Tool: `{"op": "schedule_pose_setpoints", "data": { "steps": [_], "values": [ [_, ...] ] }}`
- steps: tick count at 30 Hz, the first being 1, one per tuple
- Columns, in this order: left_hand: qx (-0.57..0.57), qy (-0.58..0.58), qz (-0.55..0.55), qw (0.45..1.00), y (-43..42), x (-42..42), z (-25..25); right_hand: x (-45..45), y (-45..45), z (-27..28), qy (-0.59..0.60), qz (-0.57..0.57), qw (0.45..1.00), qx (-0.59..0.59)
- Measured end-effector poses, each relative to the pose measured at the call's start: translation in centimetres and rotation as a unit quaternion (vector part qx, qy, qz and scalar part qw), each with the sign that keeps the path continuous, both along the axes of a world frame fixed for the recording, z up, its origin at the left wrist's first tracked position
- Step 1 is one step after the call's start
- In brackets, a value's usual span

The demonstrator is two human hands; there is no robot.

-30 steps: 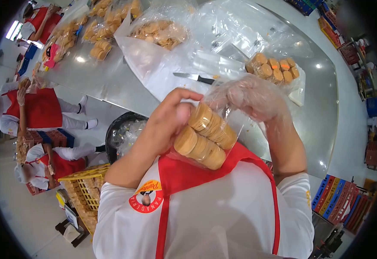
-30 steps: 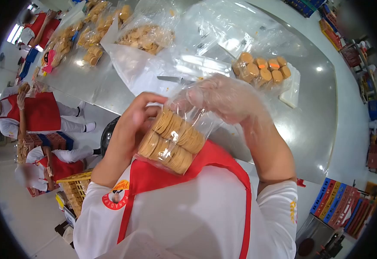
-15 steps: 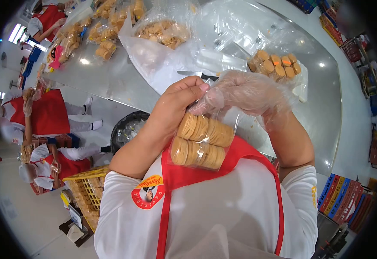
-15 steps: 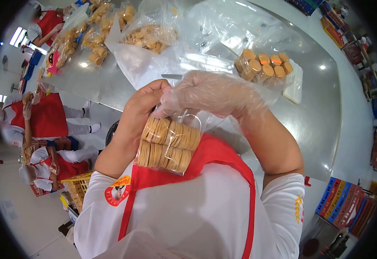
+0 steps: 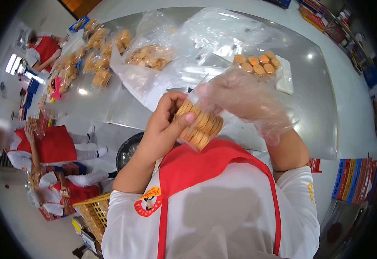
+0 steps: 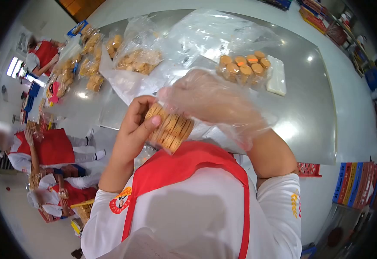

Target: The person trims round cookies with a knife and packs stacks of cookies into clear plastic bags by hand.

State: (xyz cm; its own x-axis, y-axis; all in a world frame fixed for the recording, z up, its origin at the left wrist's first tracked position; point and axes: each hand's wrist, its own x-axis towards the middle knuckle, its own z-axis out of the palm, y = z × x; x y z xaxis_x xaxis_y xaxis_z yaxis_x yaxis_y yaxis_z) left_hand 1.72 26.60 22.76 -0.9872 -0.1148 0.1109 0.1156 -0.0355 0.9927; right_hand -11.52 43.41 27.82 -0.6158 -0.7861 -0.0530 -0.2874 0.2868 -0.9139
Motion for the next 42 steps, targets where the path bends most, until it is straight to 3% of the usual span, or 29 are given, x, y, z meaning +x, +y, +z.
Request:
{"op": "schedule_pose_setpoints", "data": {
  "steps": [3, 6, 10, 14, 15, 17, 19, 21, 22, 25, 28, 29, 33, 37, 42],
  "values": [
    [0.014, -0.048, -0.024, 0.998, 0.8, 0.4, -1.2, 0.9, 1.1, 0.5, 0.074, 0.026, 0.997, -0.013],
    [0.151, -0.053, -0.049, 0.986, 0.1, -0.1, -2.6, 1.0, 2.8, 1.3, -0.023, -0.006, 0.997, 0.071],
    [0.340, -0.073, -0.116, 0.930, 0.0, -1.4, -4.0, 0.4, 4.3, 2.6, 0.072, 0.029, 0.997, -0.021],
    [0.209, -0.160, -0.087, 0.961, 1.7, -2.3, -5.1, -0.5, 4.3, 1.8, 0.107, 0.004, 0.994, -0.020],
    [0.216, -0.133, -0.115, 0.960, 2.3, -2.6, -5.6, -1.0, 4.5, 1.1, 0.119, -0.005, 0.993, -0.011],
    [0.231, -0.084, -0.167, 0.955, 4.1, -3.5, -6.2, -1.6, 5.5, 0.9, 0.019, -0.045, 0.999, 0.003],
    [0.183, -0.162, -0.177, 0.953, 6.0, -4.7, -5.1, -2.0, 6.9, 1.8, -0.110, -0.089, 0.989, 0.036],
    [0.168, -0.222, -0.176, 0.944, 8.0, -6.0, -4.2, -4.7, 9.3, 0.9, -0.052, 0.005, 0.997, 0.064],
    [0.233, -0.241, -0.221, 0.916, 8.7, -6.6, -4.3, -6.0, 10.8, 0.3, -0.024, 0.053, 0.995, 0.076],
    [0.376, -0.278, -0.316, 0.825, 10.7, -8.4, -6.2, -8.2, 15.1, -1.1, -0.033, 0.174, 0.982, -0.067],
    [0.426, -0.276, -0.341, 0.791, 13.6, -9.3, -7.5, -8.5, 17.4, -0.6, -0.030, 0.192, 0.981, 0.028],
    [0.437, -0.272, -0.337, 0.788, 14.7, -9.5, -7.8, -8.6, 17.6, -0.8, -0.030, 0.201, 0.977, 0.062],
    [0.446, -0.234, -0.323, 0.801, 17.2, -8.6, -8.3, -9.7, 18.4, -2.6, -0.066, 0.282, 0.956, -0.041],
    [0.414, -0.191, -0.272, 0.848, 18.5, -6.2, -9.5, -10.4, 17.7, -5.6, -0.136, 0.344, 0.917, -0.148],
    [0.450, -0.168, -0.191, 0.856, 18.3, -1.4, -9.9, -9.5, 14.9, -3.9, -0.209, 0.401, 0.892, -0.015]
  ]
}}
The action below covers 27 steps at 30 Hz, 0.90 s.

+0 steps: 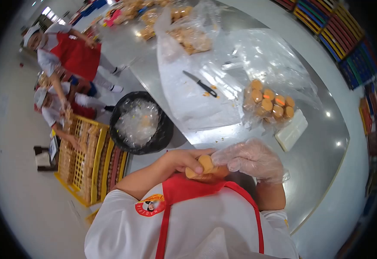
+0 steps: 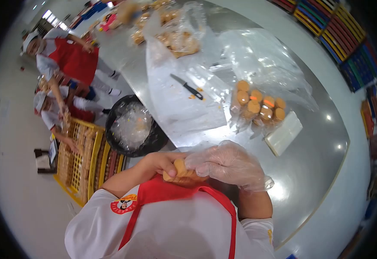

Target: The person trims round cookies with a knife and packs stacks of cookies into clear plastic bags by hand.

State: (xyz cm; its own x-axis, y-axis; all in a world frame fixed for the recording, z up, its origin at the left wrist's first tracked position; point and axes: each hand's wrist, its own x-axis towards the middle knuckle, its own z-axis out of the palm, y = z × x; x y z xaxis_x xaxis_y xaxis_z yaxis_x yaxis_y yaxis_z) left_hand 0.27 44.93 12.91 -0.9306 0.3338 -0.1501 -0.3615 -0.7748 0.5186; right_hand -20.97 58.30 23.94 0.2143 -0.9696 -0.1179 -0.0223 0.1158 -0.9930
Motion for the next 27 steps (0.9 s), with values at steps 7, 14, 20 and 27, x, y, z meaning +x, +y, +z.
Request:
{"op": "schedule_pose_setpoints", "data": {
  "steps": [7, 14, 20, 27],
  "values": [
    [0.032, -0.019, 0.123, 0.992, -0.3, 7.5, 2.1, 7.0, -3.9, -0.5, 0.015, 0.102, 0.990, -0.097],
    [-0.029, 0.054, 0.280, 0.958, -0.4, 21.4, -1.5, 19.8, -9.9, -0.3, 0.111, 0.272, 0.950, -0.105],
    [0.000, -0.149, 0.521, 0.840, 3.6, 40.5, -12.5, 34.2, -13.8, -1.8, 0.124, 0.248, 0.955, -0.104],
    [-0.319, -0.409, 0.525, 0.675, 15.3, 51.5, -25.2, 44.7, -17.5, -7.5, 0.199, 0.268, 0.943, 0.009]
  ]
}}
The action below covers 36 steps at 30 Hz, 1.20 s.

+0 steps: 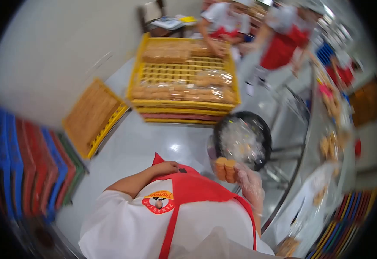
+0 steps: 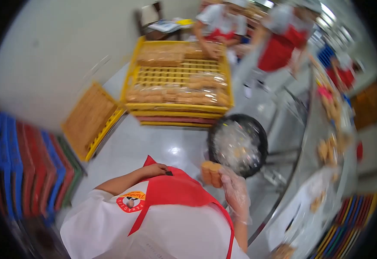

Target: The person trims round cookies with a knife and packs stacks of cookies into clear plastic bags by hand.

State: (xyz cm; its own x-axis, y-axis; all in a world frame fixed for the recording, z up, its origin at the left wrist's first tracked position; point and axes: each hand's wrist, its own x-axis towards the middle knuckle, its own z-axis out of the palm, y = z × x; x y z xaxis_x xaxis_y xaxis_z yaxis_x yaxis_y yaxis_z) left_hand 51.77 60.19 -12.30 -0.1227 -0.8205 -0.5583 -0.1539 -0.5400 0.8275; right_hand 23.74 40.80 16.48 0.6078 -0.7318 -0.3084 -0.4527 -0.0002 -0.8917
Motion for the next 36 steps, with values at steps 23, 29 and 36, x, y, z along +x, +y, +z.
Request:
{"op": "schedule_pose_setpoints", "data": {
  "steps": [23, 29, 36],
  "values": [
    [0.254, -0.036, 0.477, 0.841, 25.4, 1.4, -2.2, 49.8, 15.6, -9.8, 0.069, 0.406, 0.863, 0.293],
    [0.197, 0.043, 0.594, 0.779, 35.4, 5.6, -5.2, 61.9, 30.9, -18.7, 0.122, 0.393, 0.858, 0.309],
    [0.226, 0.136, 0.747, 0.610, 42.4, 6.7, -5.9, 74.1, 45.9, -31.4, 0.178, 0.372, 0.865, 0.286]
  ]
}}
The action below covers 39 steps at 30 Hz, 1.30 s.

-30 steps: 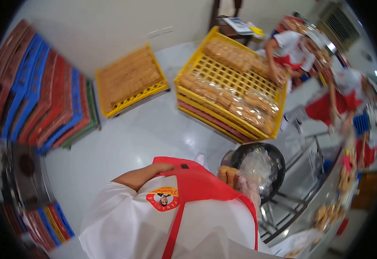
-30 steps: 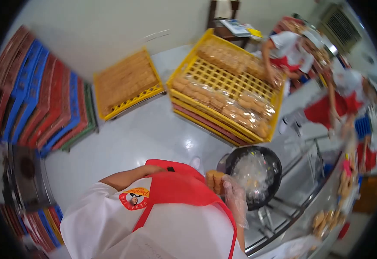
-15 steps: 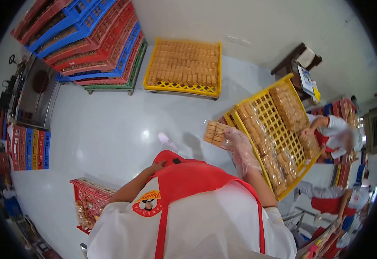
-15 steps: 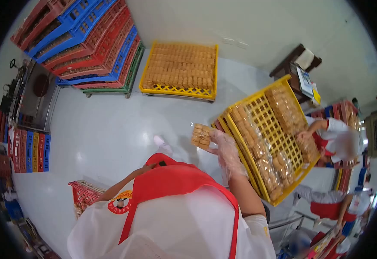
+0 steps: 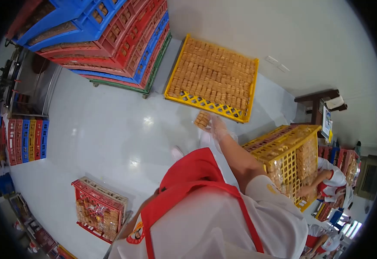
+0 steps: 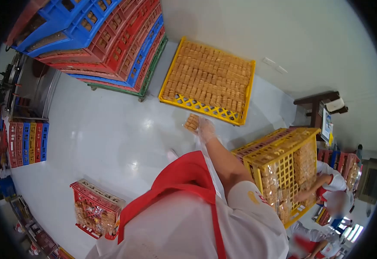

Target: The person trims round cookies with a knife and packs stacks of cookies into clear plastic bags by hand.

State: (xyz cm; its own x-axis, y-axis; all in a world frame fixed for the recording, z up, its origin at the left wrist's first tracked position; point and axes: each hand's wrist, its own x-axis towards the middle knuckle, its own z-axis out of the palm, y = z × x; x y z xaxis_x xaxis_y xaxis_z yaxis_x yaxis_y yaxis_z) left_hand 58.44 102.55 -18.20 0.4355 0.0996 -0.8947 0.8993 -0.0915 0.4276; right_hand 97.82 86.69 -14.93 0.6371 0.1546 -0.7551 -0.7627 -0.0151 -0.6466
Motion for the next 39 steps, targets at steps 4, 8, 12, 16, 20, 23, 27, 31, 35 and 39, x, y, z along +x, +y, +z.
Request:
{"op": "schedule_pose_setpoints", "data": {
  "steps": [4, 8, 12, 16, 20, 23, 27, 31, 35, 39],
  "values": [
    [0.033, 0.065, 0.159, 0.985, 0.3, 0.7, -0.9, 7.0, 7.9, -14.6, -0.032, 0.088, 0.990, -0.110],
    [0.038, 0.141, 0.270, 0.952, -2.0, 3.1, -1.2, 13.0, 14.5, -24.4, 0.007, 0.093, 0.985, -0.143],
    [0.020, 0.212, 0.331, 0.919, -5.1, 6.5, -0.9, 16.9, 17.2, -36.2, -0.214, 0.515, 0.732, -0.391],
    [-0.001, 0.256, 0.363, 0.896, -6.5, 9.4, 0.0, 19.7, 20.9, -38.0, -0.247, 0.683, 0.525, -0.443],
    [-0.008, 0.280, 0.384, 0.880, -6.4, 11.7, 0.9, 20.7, 24.8, -37.3, -0.174, 0.668, 0.580, -0.433],
    [-0.012, 0.290, 0.392, 0.873, -6.3, 13.1, 1.6, 19.9, 24.3, -46.0, -0.223, 0.722, 0.500, -0.423],
    [-0.010, 0.295, 0.401, 0.867, -5.9, 14.1, 2.2, 20.1, 26.7, -44.1, -0.260, 0.757, 0.450, -0.396],
    [-0.007, 0.293, 0.407, 0.865, -5.7, 14.4, 2.9, 20.6, 28.6, -40.0, -0.305, 0.727, 0.482, -0.383],
    [-0.002, 0.270, 0.405, 0.874, -5.2, 14.3, 3.7, 20.2, 25.3, -34.9, -0.329, 0.682, 0.556, -0.341],
    [0.009, 0.235, 0.401, 0.885, -4.4, 13.4, 5.0, 19.8, 13.8, -27.5, -0.319, 0.723, 0.522, -0.320]
  ]
}}
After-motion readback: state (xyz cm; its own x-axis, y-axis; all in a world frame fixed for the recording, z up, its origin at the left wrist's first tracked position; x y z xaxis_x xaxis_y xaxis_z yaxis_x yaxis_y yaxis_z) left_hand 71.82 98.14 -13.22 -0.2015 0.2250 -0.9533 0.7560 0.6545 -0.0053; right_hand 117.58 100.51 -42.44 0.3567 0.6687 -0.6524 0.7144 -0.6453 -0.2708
